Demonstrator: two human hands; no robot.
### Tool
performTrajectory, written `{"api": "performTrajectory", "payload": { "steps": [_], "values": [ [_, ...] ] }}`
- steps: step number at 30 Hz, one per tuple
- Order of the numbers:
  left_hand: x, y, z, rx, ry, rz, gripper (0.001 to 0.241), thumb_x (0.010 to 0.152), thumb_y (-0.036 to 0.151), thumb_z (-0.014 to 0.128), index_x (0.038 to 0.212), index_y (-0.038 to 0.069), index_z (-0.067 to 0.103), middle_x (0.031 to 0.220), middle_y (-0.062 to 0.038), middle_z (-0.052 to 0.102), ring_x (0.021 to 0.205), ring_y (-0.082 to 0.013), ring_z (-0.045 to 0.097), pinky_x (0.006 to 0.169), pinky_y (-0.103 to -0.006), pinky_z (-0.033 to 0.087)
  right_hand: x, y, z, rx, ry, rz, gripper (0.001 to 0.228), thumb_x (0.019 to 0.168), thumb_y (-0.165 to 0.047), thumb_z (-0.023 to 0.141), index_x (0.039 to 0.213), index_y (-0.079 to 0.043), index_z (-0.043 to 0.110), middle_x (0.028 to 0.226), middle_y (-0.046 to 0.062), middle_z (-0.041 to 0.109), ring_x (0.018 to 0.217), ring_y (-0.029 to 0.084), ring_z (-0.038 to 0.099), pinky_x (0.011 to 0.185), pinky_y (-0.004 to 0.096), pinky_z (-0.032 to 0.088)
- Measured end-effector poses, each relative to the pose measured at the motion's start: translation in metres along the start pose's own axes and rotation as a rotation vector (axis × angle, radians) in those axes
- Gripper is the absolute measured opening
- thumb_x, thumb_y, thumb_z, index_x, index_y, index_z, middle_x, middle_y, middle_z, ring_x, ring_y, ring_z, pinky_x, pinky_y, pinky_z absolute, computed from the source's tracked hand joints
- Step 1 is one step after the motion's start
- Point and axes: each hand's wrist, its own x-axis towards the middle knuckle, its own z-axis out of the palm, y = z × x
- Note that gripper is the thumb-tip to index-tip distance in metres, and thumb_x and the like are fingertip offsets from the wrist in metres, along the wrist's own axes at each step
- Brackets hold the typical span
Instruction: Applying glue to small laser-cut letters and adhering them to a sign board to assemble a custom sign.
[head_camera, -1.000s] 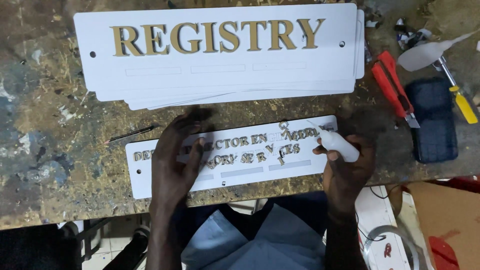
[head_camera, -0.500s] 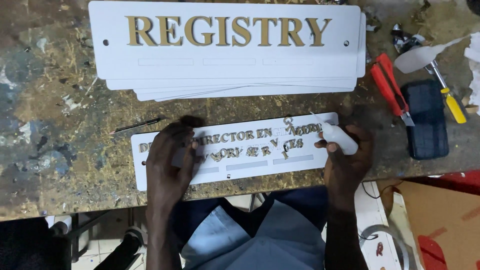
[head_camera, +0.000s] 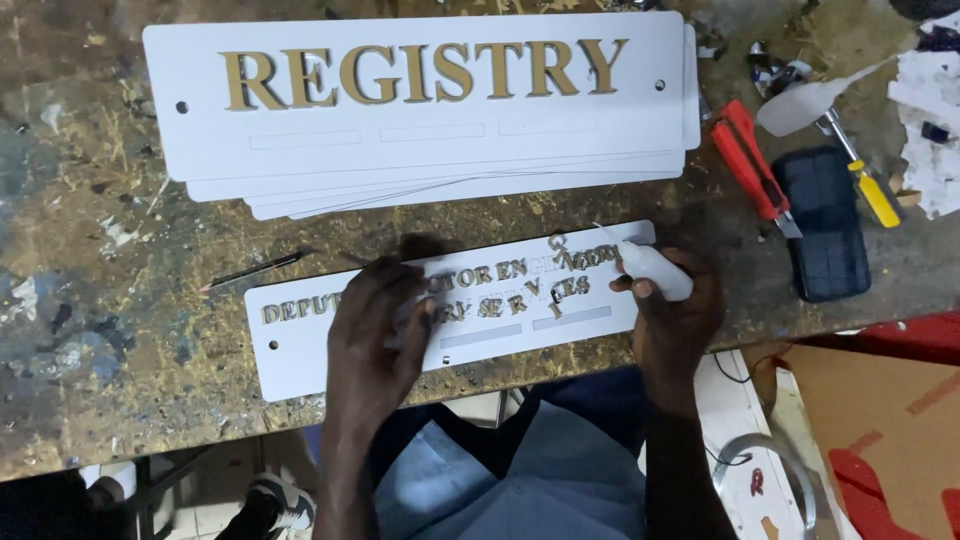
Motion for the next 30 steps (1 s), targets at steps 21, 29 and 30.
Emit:
{"api": "performTrajectory", "payload": {
  "steps": [21,29,30],
  "values": [
    [0.111,0.012,0.099,0.22,-0.697,0.214,0.024,0.104,0.023,0.074,0.125,0.02,0.085,0.132,-0.007,0.076,0.127,-0.0367,0.067,0.102,-0.0512,0.052,-0.009,0.022,-0.021,0.164,-0.009,0.05,0.049,0.097,-0.006,0.083,0.137,0.008,0.057,0.121,0.034,0.072,0.11,0.048,0.081,0.082,0.054,0.076],
    [0.086,0.007,0.059,0.031,-0.422,0.09,0.026,0.111,0.027,0.074,0.131,0.013,0.083,0.125,-0.012,0.079,0.125,-0.039,0.072,0.103,-0.051,0.058,-0.013,0.027,-0.035,0.121,-0.047,0.037,0.05,0.094,-0.006,0.085,0.133,0.008,0.058,0.116,0.032,0.071,0.101,0.047,0.081,0.076,0.051,0.076],
    [0.078,0.009,0.046,-0.033,-0.316,0.036,0.025,0.11,0.027,0.077,0.129,0.012,0.083,0.126,-0.014,0.08,0.125,-0.0405,0.074,0.105,-0.0519,0.059,-0.016,0.032,-0.039,0.111,-0.047,0.039,0.05,0.093,-0.006,0.087,0.132,0.007,0.058,0.115,0.03,0.071,0.098,0.046,0.082,0.074,0.05,0.075]
  ]
}}
